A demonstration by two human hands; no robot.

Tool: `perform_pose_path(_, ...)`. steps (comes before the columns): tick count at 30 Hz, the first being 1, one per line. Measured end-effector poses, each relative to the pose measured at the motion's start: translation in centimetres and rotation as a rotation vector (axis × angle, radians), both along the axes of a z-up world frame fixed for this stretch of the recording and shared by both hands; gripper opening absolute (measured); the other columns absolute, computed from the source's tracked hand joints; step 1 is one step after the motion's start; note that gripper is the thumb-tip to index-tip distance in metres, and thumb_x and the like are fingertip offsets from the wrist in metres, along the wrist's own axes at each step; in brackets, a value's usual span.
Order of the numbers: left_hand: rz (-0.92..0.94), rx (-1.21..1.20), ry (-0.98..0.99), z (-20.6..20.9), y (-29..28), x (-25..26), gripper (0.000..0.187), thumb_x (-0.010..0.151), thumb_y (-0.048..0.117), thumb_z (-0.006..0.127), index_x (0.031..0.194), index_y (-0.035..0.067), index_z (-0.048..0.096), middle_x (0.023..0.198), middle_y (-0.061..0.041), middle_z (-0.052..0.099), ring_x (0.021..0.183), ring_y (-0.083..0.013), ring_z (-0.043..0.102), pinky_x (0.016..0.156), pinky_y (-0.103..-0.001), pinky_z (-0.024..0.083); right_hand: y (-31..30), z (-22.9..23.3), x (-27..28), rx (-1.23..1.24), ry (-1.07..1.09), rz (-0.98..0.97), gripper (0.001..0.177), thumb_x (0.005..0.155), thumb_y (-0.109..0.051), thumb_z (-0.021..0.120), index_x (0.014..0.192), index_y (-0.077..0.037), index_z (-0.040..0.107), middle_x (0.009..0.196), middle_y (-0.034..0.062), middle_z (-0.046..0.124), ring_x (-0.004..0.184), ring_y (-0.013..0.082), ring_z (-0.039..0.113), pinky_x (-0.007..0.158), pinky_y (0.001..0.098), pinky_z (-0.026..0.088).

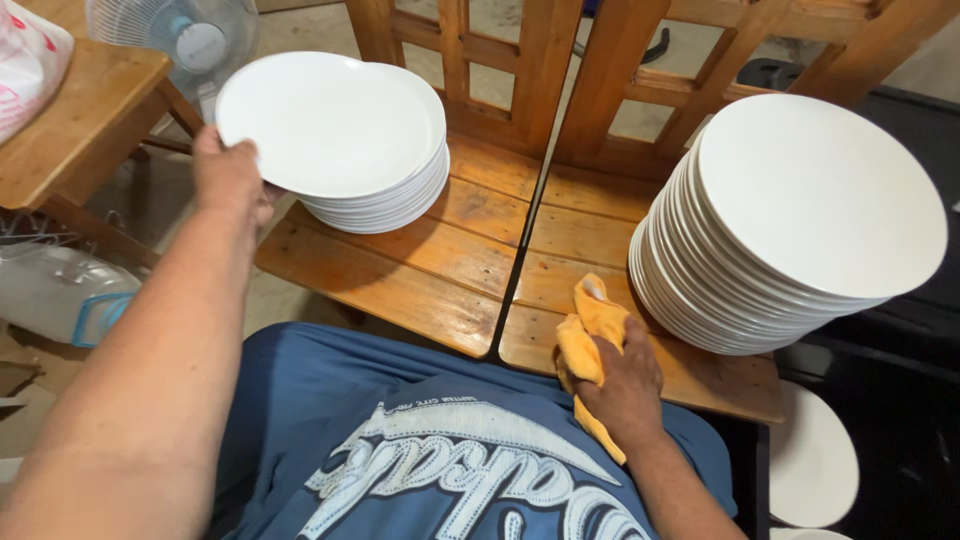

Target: The person wipes white ceramic plates with a yellow cloth, one at a time, then places them into a black tray. The person repeats this process for multiple plates throughout the clip.

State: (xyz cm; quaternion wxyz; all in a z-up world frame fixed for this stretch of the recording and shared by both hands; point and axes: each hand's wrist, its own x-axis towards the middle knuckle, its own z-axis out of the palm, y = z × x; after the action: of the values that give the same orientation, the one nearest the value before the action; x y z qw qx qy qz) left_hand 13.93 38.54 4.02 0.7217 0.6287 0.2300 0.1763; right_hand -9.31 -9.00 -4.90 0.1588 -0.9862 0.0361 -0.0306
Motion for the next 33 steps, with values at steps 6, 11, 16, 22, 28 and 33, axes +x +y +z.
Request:
perform_pose_path(6, -0.135, -0.152, -0.238, 3.2, -1.5, -4.2, 0.039, 0.101, 0.002, 0.046, 0.14, 0.01, 0.046, 0.132, -0.015, 0.065, 0.112, -0.0293, 0.074, 0.082, -0.045, 0.067, -0.6, -1.7, -1.0, 0.243, 0.0, 0.174, 0.053, 0.067, -0.01, 0.08, 0.119, -0.011, 0.069, 0.126, 0.0146, 0.065, 0.125, 0.0331, 0.057, 0.108, 0.0444, 0.046)
perform_pose_path(11, -0.259, -0.059, -0.229, 5.3, -4.0, -7.6, 0.042, 0.103, 0.003, 0.049, 0.145, 0.009, 0.051, 0.129, -0.014, 0.068, 0.111, -0.0249, 0.069, 0.086, -0.039, 0.06, 0.5, 0.0, -1.8, 0.834, 0.051, -0.259, 0.046, 0.079, -0.002, 0.071, 0.124, -0.009, 0.062, 0.114, 0.0116, 0.071, 0.105, 0.0262, 0.07, 0.087, 0.0432, 0.058)
perform_pose_path(16, -0.481, -0.154, -0.245, 3.4, -10.3, -9.0, 0.044, 0.098, -0.004, 0.051, 0.142, 0.003, 0.049, 0.129, -0.014, 0.068, 0.116, -0.0194, 0.066, 0.105, -0.034, 0.054, -0.1, 2.4, -1.6, 1.406, -0.166, -0.354, 0.044, 0.089, -0.002, 0.068, 0.131, -0.002, 0.054, 0.113, 0.0146, 0.069, 0.099, 0.0282, 0.069, 0.082, 0.0424, 0.059)
perform_pose_path(22, -0.6, -0.279, -0.005, -4.1, -17.2, -9.0, 0.042, 0.097, -0.002, 0.05, 0.138, 0.003, 0.054, 0.126, -0.014, 0.069, 0.113, -0.0207, 0.066, 0.102, -0.035, 0.053, -1.3, 3.5, -4.1, 1.636, -0.22, -0.131, 0.051, 0.108, -0.035, 0.048, 0.144, 0.0, 0.045, 0.123, 0.0162, 0.065, 0.105, 0.029, 0.068, 0.087, 0.0432, 0.058)
perform_pose_path(28, -0.59, -0.328, 0.099, -11.1, -19.2, -6.9, 0.047, 0.098, 0.001, 0.051, 0.145, 0.006, 0.045, 0.125, -0.014, 0.066, 0.113, -0.0214, 0.063, 0.099, -0.035, 0.05, -1.5, 4.1, -5.8, 1.785, -0.023, -0.106, 0.079, 0.107, -0.063, 0.027, 0.149, 0.002, 0.043, 0.126, 0.0301, 0.063, 0.103, 0.0387, 0.07, 0.082, 0.0495, 0.059)
perform_pose_path(33, -0.585, -0.368, 0.107, -13.3, -19.6, -6.2, 0.05, 0.098, 0.001, 0.051, 0.147, 0.005, 0.043, 0.127, -0.017, 0.066, 0.113, -0.0227, 0.064, 0.098, -0.036, 0.051, -1.6, 5.1, -5.2, 1.8, -0.069, -0.314, 0.065, 0.104, -0.051, 0.032, 0.149, -0.006, 0.041, 0.134, 0.0188, 0.061, 0.112, 0.036, 0.065, 0.092, 0.0511, 0.055)
